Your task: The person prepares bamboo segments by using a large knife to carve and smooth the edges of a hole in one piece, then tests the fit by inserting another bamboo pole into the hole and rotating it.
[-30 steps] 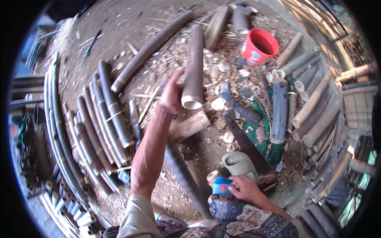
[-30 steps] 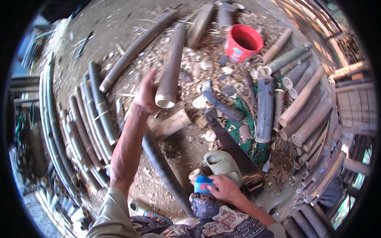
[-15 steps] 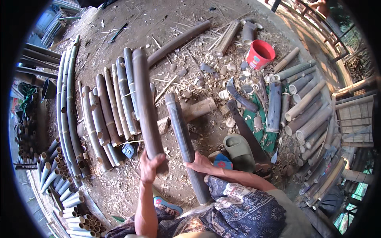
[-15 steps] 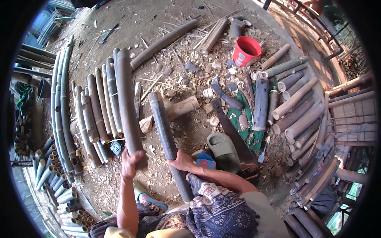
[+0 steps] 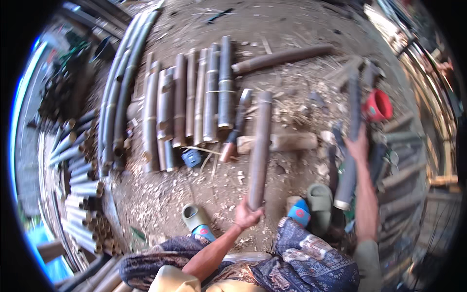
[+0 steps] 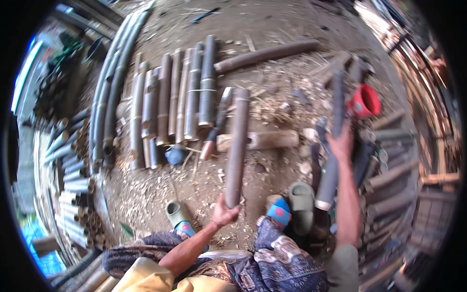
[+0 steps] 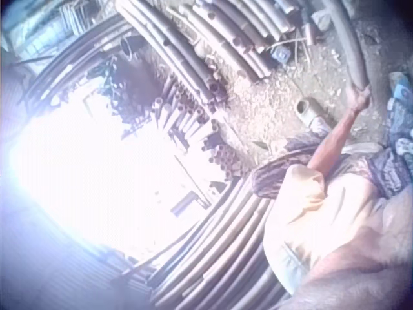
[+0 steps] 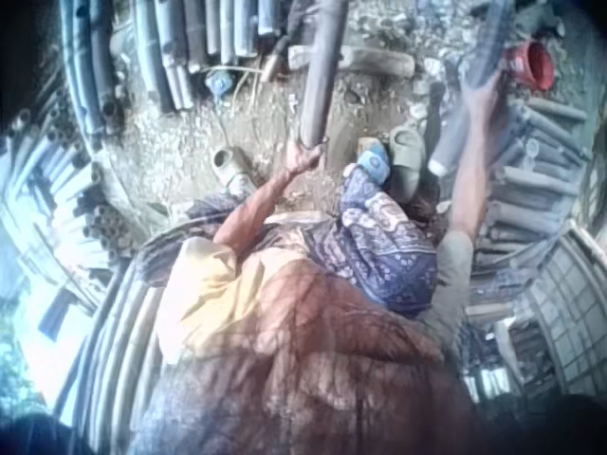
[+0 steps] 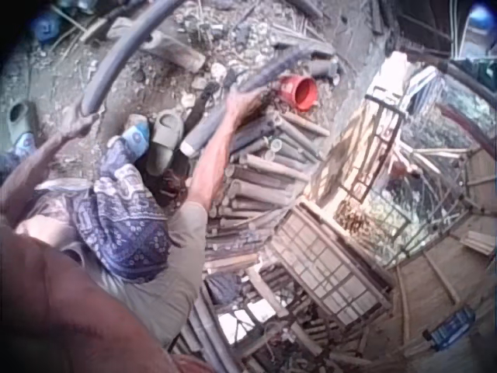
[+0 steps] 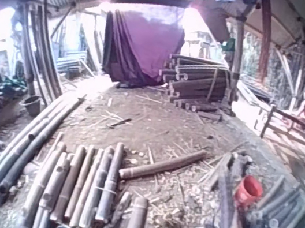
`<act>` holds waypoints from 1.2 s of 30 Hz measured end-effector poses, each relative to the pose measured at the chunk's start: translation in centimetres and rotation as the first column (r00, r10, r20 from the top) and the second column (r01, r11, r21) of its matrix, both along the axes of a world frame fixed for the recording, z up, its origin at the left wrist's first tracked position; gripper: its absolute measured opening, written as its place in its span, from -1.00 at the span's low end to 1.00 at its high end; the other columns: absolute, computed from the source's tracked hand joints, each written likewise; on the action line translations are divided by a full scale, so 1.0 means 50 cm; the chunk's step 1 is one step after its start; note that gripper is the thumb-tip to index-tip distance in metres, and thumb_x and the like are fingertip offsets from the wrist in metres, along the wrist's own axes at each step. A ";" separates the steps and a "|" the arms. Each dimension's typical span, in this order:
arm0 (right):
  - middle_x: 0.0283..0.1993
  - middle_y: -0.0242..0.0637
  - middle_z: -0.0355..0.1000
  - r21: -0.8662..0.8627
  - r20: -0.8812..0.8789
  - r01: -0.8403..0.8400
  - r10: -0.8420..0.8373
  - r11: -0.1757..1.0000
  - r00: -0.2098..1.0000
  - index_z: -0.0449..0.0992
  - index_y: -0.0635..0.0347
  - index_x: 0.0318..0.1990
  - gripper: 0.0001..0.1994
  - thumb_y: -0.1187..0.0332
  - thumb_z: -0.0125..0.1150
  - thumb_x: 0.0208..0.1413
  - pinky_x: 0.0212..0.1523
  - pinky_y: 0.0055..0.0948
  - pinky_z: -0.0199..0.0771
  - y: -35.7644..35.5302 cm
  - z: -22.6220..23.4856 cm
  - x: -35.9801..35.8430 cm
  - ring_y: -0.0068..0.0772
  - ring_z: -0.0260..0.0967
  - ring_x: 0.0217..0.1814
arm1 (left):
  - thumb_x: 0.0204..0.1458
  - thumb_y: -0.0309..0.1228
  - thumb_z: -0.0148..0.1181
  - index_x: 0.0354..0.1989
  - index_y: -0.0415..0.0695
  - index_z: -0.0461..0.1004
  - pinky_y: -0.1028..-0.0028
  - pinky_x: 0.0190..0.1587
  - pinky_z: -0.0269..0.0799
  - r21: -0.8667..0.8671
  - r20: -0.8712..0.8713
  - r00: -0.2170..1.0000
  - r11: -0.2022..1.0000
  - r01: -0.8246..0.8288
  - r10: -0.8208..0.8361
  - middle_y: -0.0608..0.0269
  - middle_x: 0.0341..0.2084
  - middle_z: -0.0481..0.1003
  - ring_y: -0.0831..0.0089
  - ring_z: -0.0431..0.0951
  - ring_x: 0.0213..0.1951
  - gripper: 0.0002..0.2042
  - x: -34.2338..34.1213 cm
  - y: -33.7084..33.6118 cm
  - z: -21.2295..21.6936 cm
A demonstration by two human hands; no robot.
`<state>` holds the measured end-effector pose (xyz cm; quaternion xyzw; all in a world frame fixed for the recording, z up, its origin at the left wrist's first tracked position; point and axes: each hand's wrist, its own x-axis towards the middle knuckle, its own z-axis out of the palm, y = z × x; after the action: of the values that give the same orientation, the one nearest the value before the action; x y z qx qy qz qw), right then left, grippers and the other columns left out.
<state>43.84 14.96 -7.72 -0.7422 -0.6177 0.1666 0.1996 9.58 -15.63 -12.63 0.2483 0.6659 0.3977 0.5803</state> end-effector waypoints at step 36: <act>0.14 0.41 0.26 -0.638 -0.461 -0.571 0.338 0.516 0.820 0.03 0.68 0.21 0.10 -0.07 0.50 -0.28 0.22 -0.19 0.32 -0.408 -0.129 -0.338 0.18 0.28 0.23 | 0.09 -0.35 0.16 0.16 -0.34 0.26 0.24 0.00 0.53 0.243 0.462 0.866 0.912 -0.330 0.190 -0.03 -0.06 0.49 0.16 0.54 -0.01 -0.51 -0.540 0.269 0.074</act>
<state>26.96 -5.46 -14.18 -0.5337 -0.6299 0.5565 -0.0934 -17.42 -2.18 -8.94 0.1507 0.4779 0.6184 0.6054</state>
